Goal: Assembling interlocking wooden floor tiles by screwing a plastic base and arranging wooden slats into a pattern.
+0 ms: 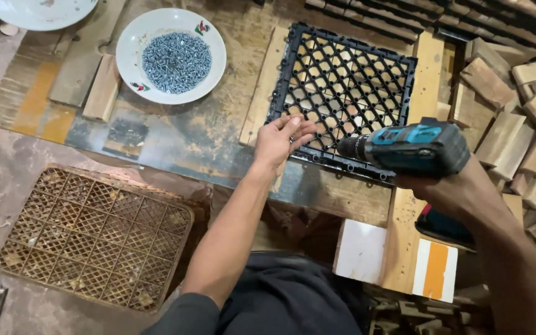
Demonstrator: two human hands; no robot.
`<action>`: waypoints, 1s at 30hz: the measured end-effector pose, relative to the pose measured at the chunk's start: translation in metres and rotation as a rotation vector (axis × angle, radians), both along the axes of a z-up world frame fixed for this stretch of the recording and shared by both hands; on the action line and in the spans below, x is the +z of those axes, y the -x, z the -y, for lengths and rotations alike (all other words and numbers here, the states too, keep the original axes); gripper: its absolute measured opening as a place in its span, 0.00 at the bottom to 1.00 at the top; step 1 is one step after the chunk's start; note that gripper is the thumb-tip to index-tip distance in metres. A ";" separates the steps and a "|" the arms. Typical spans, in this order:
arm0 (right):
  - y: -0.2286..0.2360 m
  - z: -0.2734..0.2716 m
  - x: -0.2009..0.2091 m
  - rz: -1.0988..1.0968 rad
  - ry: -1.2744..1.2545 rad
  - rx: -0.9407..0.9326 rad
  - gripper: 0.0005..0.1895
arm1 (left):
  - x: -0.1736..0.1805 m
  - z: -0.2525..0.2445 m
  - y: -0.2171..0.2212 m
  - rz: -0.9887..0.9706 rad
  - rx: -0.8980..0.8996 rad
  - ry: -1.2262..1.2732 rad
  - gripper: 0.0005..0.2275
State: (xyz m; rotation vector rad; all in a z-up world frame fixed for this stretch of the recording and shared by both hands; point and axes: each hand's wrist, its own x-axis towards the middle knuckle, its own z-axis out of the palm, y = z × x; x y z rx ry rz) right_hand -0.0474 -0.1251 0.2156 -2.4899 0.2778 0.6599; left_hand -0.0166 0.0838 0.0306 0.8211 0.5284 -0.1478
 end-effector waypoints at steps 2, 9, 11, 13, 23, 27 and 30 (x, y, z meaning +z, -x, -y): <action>-0.008 0.001 -0.008 0.016 -0.002 0.063 0.38 | 0.003 -0.002 0.002 -0.034 -0.003 -0.021 0.12; -0.028 -0.027 0.005 -0.104 0.183 0.110 0.35 | -0.014 0.000 -0.002 0.006 0.040 -0.026 0.10; -0.035 -0.037 0.012 -0.135 0.184 0.101 0.37 | -0.008 -0.003 -0.002 -0.008 0.026 -0.053 0.09; -0.042 -0.042 0.013 -0.161 0.184 0.096 0.40 | -0.007 -0.002 -0.001 -0.019 0.016 -0.080 0.09; -0.052 -0.032 -0.003 -0.181 0.341 0.236 0.18 | -0.020 -0.001 -0.002 0.019 0.014 -0.029 0.09; -0.038 0.003 -0.029 0.024 0.199 0.285 0.32 | -0.020 -0.002 -0.003 0.049 0.022 -0.040 0.09; 0.012 -0.007 -0.009 0.049 0.046 0.012 0.26 | -0.041 0.009 -0.001 0.139 0.042 -0.098 0.10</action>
